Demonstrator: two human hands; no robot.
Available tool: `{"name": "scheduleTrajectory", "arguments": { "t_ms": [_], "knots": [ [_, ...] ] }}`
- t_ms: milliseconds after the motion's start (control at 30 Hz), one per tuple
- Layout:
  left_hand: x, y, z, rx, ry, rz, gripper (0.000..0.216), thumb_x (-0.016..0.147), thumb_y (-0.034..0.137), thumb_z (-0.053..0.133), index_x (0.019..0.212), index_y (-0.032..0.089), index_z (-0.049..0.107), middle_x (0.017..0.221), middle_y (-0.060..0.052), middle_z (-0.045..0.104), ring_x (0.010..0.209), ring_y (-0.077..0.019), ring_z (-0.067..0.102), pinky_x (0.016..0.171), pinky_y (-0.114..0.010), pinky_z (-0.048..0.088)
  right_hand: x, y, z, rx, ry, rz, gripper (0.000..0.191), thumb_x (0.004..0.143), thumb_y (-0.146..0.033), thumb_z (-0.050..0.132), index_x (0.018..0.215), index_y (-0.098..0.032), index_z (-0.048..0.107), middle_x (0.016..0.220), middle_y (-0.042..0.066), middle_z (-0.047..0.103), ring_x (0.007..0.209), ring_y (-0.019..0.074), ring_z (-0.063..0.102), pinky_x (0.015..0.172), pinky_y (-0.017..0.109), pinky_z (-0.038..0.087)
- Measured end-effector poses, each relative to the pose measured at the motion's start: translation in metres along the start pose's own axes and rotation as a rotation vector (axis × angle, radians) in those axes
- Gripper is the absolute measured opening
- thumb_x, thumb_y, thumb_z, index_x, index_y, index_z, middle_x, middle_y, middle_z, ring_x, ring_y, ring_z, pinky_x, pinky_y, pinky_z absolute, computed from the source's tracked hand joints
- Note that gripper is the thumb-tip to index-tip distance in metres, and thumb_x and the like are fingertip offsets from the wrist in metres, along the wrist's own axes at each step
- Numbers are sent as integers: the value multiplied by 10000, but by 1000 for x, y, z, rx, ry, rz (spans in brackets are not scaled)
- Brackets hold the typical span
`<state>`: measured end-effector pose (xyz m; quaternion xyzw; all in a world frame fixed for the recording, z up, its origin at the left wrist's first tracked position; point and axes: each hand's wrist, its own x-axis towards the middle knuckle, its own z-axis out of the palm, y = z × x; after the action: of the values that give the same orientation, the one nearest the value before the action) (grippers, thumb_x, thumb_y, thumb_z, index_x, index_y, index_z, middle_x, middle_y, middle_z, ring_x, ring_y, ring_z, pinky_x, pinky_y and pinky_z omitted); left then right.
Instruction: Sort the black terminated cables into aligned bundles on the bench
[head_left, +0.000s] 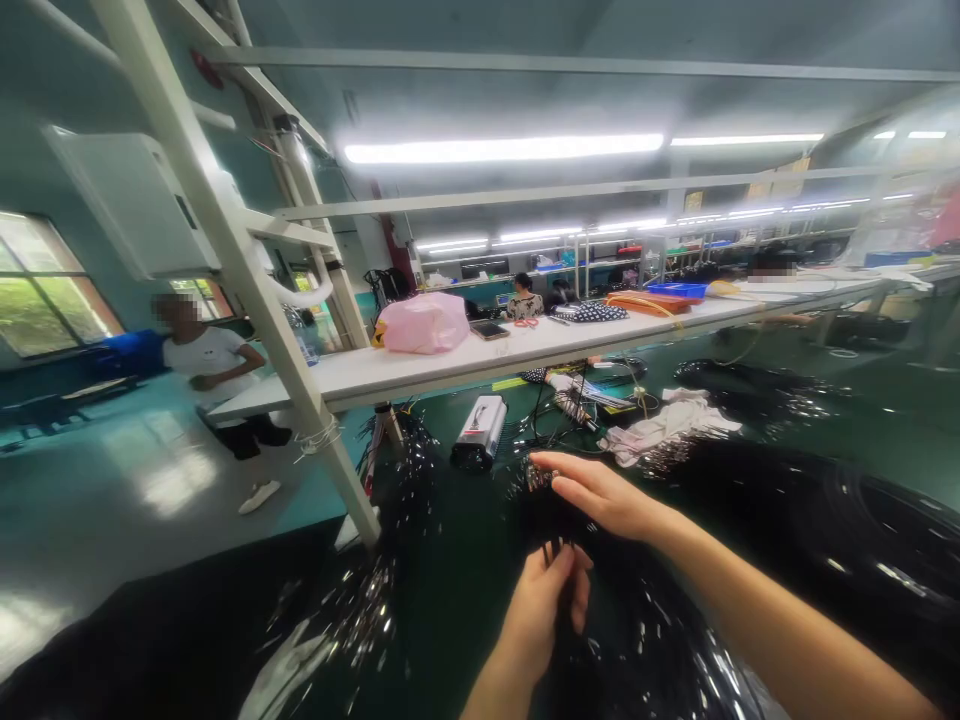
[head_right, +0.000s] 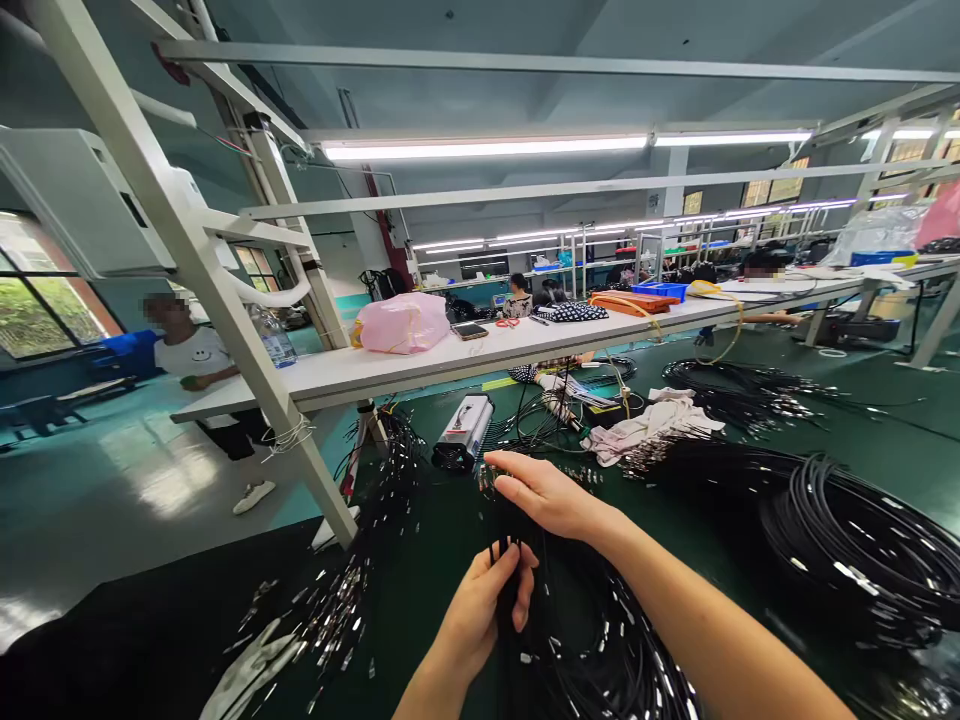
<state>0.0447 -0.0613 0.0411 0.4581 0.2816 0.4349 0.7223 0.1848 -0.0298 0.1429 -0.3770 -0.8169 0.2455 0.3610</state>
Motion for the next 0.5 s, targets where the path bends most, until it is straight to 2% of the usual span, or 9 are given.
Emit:
{"name": "scheduleTrajectory", "arguments": {
  "t_ms": [67, 167, 233, 333, 433, 500],
  "knots": [
    [1, 2, -1, -30, -79, -44, 290, 796, 401, 490, 782, 116, 545, 461, 29, 426, 335, -49, 323, 342, -185, 238, 3, 4, -1, 46, 13, 54, 396, 854, -354, 411, 1199, -174, 487, 1215, 50, 536, 1111, 189, 480, 955, 363, 367],
    [1, 4, -1, -54, -202, -130, 278, 794, 380, 497, 754, 110, 548, 420, 51, 369, 309, -30, 241, 330, -179, 195, 13, 3, -9, 84, 17, 68, 447, 831, -388, 438, 1219, -166, 463, 1283, 56, 467, 1152, 201, 436, 947, 356, 370],
    [2, 6, -1, -40, -247, -169, 281, 792, 377, 500, 740, 105, 547, 418, 47, 379, 307, -29, 248, 334, -178, 200, 21, 0, -13, 76, -106, 47, 418, 843, -395, 412, 1173, -161, 514, 1259, 56, 492, 1147, 203, 439, 955, 349, 355],
    [2, 9, 0, -23, -263, -195, 286, 792, 381, 494, 745, 102, 539, 442, 28, 420, 318, -43, 304, 346, -188, 235, 30, -7, -14, 119, -314, 71, 425, 873, -395, 340, 1027, -113, 619, 1029, 87, 641, 965, 189, 569, 869, 322, 421],
    [1, 12, 0, -60, -215, -151, 281, 794, 382, 491, 772, 104, 532, 485, 16, 441, 361, -59, 360, 369, -194, 275, 34, -10, -5, 181, -333, 97, 434, 865, -387, 355, 916, -76, 653, 876, 102, 674, 829, 178, 611, 773, 294, 459],
    [3, 13, 0, -105, -202, -166, 262, 786, 375, 510, 764, 114, 517, 484, 31, 406, 365, -50, 341, 363, -179, 255, 38, -9, 2, 221, -324, 120, 399, 846, -379, 394, 858, -80, 659, 791, 87, 673, 735, 165, 618, 694, 280, 472]
  ]
}}
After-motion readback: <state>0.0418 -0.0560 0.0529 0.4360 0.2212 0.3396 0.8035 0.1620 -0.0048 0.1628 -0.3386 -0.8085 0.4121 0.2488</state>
